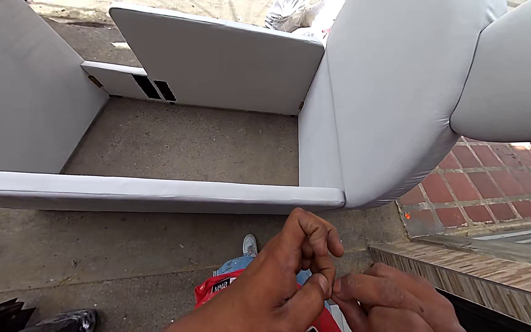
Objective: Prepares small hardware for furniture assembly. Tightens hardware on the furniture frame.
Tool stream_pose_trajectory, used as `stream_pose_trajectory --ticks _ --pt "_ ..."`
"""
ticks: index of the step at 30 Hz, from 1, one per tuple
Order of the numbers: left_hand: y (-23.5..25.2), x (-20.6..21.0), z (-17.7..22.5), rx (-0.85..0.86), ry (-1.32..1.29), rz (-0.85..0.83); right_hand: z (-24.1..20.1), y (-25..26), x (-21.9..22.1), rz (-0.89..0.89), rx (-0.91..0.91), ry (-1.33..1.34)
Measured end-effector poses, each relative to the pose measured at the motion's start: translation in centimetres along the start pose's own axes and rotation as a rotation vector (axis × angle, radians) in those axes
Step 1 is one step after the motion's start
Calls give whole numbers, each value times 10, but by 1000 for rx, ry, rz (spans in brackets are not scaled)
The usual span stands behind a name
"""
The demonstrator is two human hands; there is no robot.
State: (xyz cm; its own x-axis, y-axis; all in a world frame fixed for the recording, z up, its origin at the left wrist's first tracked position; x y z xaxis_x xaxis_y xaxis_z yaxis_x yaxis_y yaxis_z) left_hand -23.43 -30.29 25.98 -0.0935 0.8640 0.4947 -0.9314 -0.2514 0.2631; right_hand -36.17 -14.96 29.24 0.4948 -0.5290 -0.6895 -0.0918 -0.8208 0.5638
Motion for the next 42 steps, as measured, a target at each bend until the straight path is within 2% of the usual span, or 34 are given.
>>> stream_pose_trajectory --ticks 19,42 --pt "7 1 10 -246 180 -78 0 1 -8 -112 -31 7" --pt "7 -1 10 -255 271 -87 4 1 -9 -172 -28 47"
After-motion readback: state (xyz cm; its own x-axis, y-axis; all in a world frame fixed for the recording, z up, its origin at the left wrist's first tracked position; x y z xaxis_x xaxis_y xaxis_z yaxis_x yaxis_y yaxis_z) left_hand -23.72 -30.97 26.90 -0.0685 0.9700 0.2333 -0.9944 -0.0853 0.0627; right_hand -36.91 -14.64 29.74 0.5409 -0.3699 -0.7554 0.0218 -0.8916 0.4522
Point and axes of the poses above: each hand's wrist, its own y-axis towards the middle knuckle, its own x-axis out of the palm, z = x × y, the point moved 2 cm from there along y, towards the middle knuckle, and after that the axes turned 9 degrees about -y, right-handed, at the moved point
